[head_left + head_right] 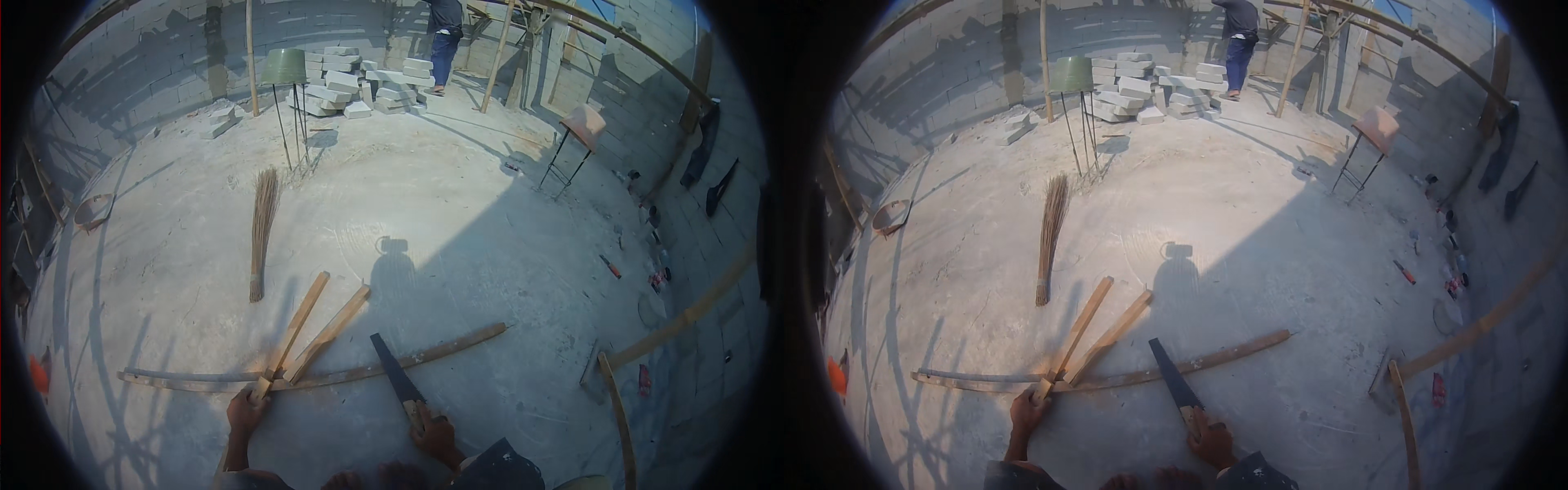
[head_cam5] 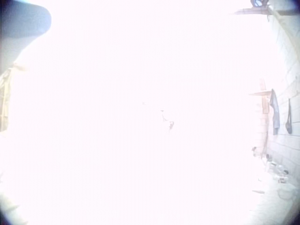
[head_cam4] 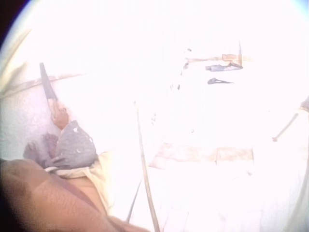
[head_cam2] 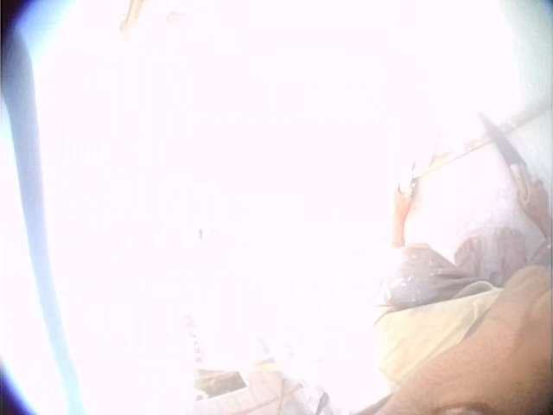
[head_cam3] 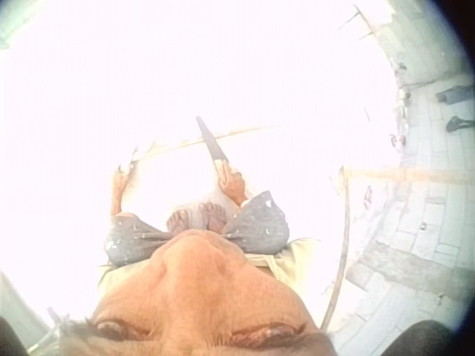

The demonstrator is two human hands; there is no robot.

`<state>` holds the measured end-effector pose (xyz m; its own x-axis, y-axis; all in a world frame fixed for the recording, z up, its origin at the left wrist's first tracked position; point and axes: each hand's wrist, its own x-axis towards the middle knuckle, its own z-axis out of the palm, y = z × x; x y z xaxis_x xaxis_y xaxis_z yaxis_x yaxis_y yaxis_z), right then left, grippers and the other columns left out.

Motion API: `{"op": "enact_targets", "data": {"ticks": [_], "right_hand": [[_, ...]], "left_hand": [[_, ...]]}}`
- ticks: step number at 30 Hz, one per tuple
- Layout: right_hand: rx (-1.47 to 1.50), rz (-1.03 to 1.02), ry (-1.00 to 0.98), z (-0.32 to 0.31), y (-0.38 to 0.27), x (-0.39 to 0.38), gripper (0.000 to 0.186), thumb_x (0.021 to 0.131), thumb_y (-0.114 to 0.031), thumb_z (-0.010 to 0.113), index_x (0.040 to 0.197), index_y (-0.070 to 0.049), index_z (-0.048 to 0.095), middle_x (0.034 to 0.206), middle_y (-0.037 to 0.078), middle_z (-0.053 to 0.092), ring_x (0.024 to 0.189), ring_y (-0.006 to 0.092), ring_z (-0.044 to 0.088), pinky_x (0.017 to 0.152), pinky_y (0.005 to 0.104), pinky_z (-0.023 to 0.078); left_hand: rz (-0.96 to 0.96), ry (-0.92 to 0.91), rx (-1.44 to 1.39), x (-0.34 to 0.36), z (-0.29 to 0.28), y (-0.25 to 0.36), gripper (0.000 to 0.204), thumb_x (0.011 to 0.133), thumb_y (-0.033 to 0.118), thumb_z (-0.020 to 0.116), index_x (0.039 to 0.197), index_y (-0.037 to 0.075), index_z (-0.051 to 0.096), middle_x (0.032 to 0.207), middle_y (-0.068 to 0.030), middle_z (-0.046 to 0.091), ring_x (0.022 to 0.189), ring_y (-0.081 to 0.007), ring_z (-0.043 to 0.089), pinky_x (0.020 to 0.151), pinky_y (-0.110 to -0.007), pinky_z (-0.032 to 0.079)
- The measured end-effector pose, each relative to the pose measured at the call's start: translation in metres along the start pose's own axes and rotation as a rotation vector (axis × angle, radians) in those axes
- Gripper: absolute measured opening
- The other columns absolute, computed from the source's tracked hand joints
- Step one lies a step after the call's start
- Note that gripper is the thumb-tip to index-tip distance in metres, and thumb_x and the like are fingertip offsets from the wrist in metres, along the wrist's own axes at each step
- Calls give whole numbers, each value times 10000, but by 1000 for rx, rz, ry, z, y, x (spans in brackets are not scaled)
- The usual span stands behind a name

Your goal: The person picks up wooden boards from a pile, places them on the ground, and cuts the wood using a hand saw.

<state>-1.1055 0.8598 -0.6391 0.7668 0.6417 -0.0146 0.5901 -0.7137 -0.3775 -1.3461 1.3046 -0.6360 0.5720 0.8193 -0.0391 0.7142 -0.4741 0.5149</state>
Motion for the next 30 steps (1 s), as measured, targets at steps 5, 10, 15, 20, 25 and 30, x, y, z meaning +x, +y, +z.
{"op": "enact_targets", "data": {"ticks": [5,10,15,20,25,30], "right_hand": [[-12,-157,268,22,18,2,799,850,-381,731,1573,-134,495,1062,171,771,699,387,713,900,563,555],[-3,-110,170,13,11,10,787,825,-324,752,1539,-77,531,1085,203,760,746,402,710,943,539,534],[19,-135,181,17,24,16,779,822,-303,743,1520,-26,538,1183,238,730,925,404,722,963,567,513],[62,-182,162,26,12,12,786,815,-269,744,1518,4,523,1236,252,712,1017,409,715,1001,568,492],[29,-191,197,21,17,9,804,806,-241,758,1531,4,511,1226,256,719,936,410,726,999,555,500],[58,-165,198,22,15,11,786,807,-241,751,1517,7,523,1241,246,711,1015,408,716,1011,549,492]], "left_hand": [[75,51,21,-56,-31,-35,625,779,366,877,1220,16,605,1198,-192,639,1022,-405,670,879,-506,540],[0,-44,209,-133,-69,-89,719,751,363,892,1269,21,529,1265,-208,572,1162,-448,577,962,-532,481],[-42,-145,431,-183,-76,-119,678,791,361,864,1269,13,534,1235,-203,581,1156,-438,564,994,-542,440],[-191,-46,421,-223,-77,-167,498,882,284,803,1231,11,576,1144,-201,626,1045,-449,605,914,-541,486],[-95,41,242,-157,-63,-79,424,926,246,781,1220,9,589,1088,-199,643,959,-441,666,802,-515,544],[-17,76,177,-68,-53,8,476,935,308,793,1261,15,607,1103,-191,677,995,-420,698,818,-502,556]]}}
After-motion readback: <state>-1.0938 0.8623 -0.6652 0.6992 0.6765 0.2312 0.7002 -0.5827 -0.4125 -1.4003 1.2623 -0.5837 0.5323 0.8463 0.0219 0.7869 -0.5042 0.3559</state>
